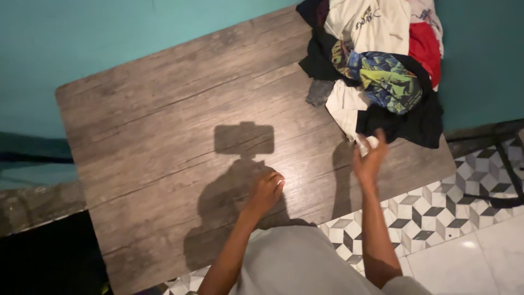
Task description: The person takes t-shirts from a pile on a wooden table, places each on a plastic hanger, and hangs them on a nearby clothing rack. The person handles two shirts in total, one dark blue and one black, and hangs them on the rack.
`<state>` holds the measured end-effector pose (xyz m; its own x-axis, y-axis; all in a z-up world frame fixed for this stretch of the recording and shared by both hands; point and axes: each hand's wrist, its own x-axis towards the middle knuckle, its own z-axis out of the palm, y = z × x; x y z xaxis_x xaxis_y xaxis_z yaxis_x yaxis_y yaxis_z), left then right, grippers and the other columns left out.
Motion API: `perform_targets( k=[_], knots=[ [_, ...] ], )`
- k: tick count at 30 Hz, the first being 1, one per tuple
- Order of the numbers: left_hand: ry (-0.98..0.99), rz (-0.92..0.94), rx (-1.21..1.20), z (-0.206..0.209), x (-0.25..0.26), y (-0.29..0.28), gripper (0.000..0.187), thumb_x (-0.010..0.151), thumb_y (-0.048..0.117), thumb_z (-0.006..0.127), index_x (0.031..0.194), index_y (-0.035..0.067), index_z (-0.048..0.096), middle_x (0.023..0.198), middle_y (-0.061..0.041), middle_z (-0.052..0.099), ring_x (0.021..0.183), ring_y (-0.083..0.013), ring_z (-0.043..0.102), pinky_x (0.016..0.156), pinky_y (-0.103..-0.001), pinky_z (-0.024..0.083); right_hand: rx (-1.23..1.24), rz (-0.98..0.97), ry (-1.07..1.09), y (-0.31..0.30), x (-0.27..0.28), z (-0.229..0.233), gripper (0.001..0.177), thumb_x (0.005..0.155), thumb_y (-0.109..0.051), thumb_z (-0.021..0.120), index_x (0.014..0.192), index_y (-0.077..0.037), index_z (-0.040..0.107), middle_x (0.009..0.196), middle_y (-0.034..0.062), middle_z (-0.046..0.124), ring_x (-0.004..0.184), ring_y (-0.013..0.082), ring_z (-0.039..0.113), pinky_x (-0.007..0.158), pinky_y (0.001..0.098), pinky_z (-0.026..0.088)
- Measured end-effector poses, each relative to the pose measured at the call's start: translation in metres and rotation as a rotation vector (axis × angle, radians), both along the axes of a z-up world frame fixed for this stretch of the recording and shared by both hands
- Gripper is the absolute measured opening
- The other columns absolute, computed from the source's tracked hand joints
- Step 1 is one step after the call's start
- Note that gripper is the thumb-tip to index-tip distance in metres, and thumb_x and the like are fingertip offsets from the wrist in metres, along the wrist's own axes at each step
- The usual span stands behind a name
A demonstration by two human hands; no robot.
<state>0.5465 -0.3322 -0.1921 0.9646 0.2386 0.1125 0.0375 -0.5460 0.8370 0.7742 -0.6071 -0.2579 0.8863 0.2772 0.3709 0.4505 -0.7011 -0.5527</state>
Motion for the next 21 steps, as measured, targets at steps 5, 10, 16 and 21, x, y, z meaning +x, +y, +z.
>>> perform_targets(
  k=[5,10,16,21],
  knots=[
    [-0.028,-0.030,0.088,0.009,0.023,0.000,0.009,0.089,0.013,0.070,0.094,0.005,0.073,0.097,-0.014,0.071,0.093,-0.0364,0.067,0.080,-0.046,0.054,0.019,-0.242,-0.084,-0.028,0.070,-0.007,0.041,0.087,-0.010,0.077,0.129,-0.010,0.075,0.161,0.0347,0.031,0.146,0.0542,0.033,0.122,0.0565,0.026],
    [0.030,-0.056,0.097,0.003,0.022,-0.002,0.010,0.091,0.014,0.070,0.096,0.007,0.074,0.100,-0.012,0.073,0.094,-0.0339,0.069,0.082,-0.045,0.055,0.068,-0.098,-0.115,-0.032,0.116,0.006,0.035,0.089,-0.010,0.080,0.123,-0.005,0.076,0.162,0.0311,0.034,0.141,0.0494,0.042,0.110,0.0523,0.040],
    [0.043,-0.042,0.053,-0.009,0.006,-0.005,0.010,0.091,0.014,0.070,0.095,0.006,0.074,0.100,-0.013,0.072,0.094,-0.0349,0.068,0.082,-0.044,0.055,0.166,-0.118,-0.050,-0.021,0.111,-0.011,0.020,0.095,-0.013,0.081,0.111,-0.003,0.075,0.130,0.0148,0.068,0.114,0.0317,0.070,0.093,0.0395,0.059],
    [0.028,0.009,0.088,-0.008,-0.015,-0.011,0.008,0.089,0.012,0.072,0.093,0.006,0.074,0.096,-0.013,0.072,0.094,-0.0363,0.067,0.082,-0.046,0.054,0.200,-0.068,0.005,0.002,0.039,-0.035,0.011,0.093,-0.010,0.076,0.098,0.000,0.075,0.113,0.0138,0.072,0.102,0.0287,0.070,0.083,0.0382,0.056]
  ],
)
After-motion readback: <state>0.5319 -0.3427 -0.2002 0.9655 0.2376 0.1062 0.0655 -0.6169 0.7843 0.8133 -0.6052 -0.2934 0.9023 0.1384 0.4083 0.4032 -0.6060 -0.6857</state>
